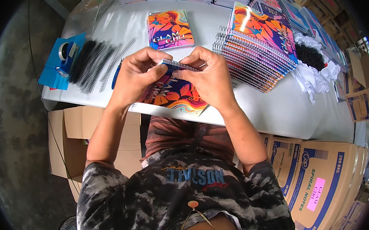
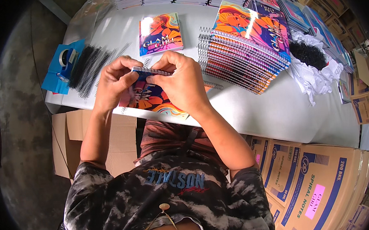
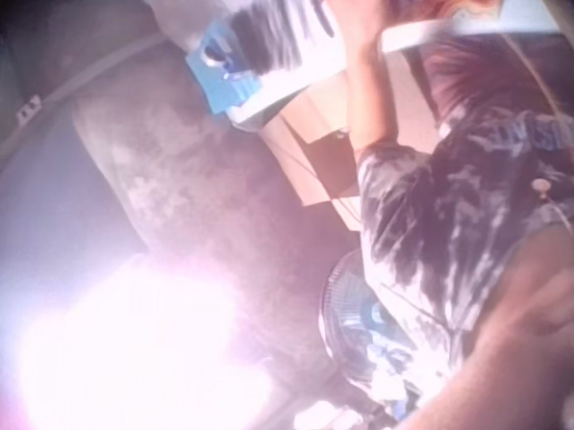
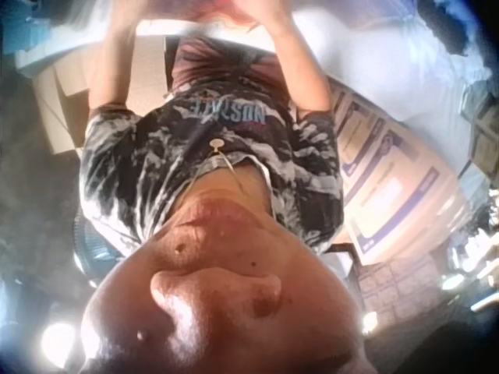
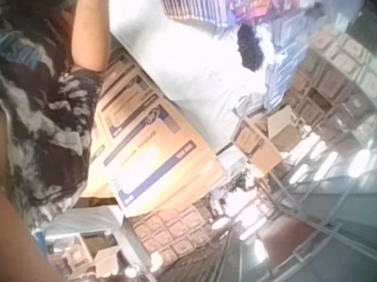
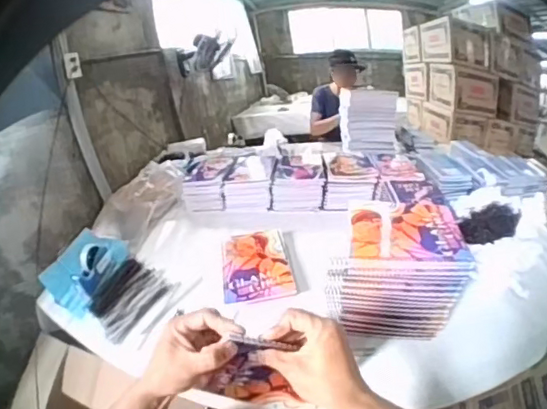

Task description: The person assembles spiral-bound notebooks by inserting metal spiral coils into the punched holes of notebook covers. They repeatedly pick up a coil, align it with the holes, and press it into place, then place the finished notebook into a stack or box.

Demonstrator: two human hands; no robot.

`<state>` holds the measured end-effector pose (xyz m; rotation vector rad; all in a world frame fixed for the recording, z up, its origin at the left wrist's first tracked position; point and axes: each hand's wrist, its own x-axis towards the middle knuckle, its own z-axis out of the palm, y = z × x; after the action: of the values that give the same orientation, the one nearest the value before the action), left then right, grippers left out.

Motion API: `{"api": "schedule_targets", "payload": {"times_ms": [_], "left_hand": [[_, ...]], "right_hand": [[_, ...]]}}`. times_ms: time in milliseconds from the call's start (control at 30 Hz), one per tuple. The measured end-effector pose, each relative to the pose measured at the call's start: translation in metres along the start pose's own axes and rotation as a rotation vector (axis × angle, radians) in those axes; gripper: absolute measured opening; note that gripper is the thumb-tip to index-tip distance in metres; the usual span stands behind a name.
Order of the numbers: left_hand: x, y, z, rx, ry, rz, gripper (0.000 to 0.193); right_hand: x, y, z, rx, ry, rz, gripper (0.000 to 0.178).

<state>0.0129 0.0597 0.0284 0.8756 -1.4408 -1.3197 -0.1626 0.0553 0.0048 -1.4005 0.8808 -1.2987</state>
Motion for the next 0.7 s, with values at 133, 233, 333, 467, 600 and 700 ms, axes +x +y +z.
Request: {"api": "schedule_targets", "payload": {"times_ms": [133, 233, 333, 467, 600, 700], "left_hand": [[0.019, 0.005, -0.003, 0.081, -0.127, -0.020, 0.012], [0.030, 0.006, 0.003, 0.070, -0.211, -0.027, 0.010], [0.029, 0.042, 0.024, 0.572, -0.297, 0.291, 0.016], [0.066, 0.069, 0.069, 0.415, 0.181, 0.451, 0.022], [0.166, 0.026, 0.128, 0.277, 0.432, 0.609, 0.041], [0.185, -0.045, 0.136, 0.931, 0.589, 0.637, 0.024]], "right_hand": [[-0.009, -0.005, 0.007, -0.336, 0.112, -0.180, 0.022], [-0.014, -0.015, -0.003, -0.320, 0.150, -0.186, 0.023], [-0.024, -0.045, -0.038, -0.280, 0.257, -0.399, 0.023], [-0.013, -0.092, -0.115, -0.396, 0.941, -0.868, 0.035], [-0.001, -0.052, -0.210, -0.277, 0.975, -0.572, 0.079], [0.018, -0.004, -0.212, -0.053, 0.754, -0.364, 0.073]]}}
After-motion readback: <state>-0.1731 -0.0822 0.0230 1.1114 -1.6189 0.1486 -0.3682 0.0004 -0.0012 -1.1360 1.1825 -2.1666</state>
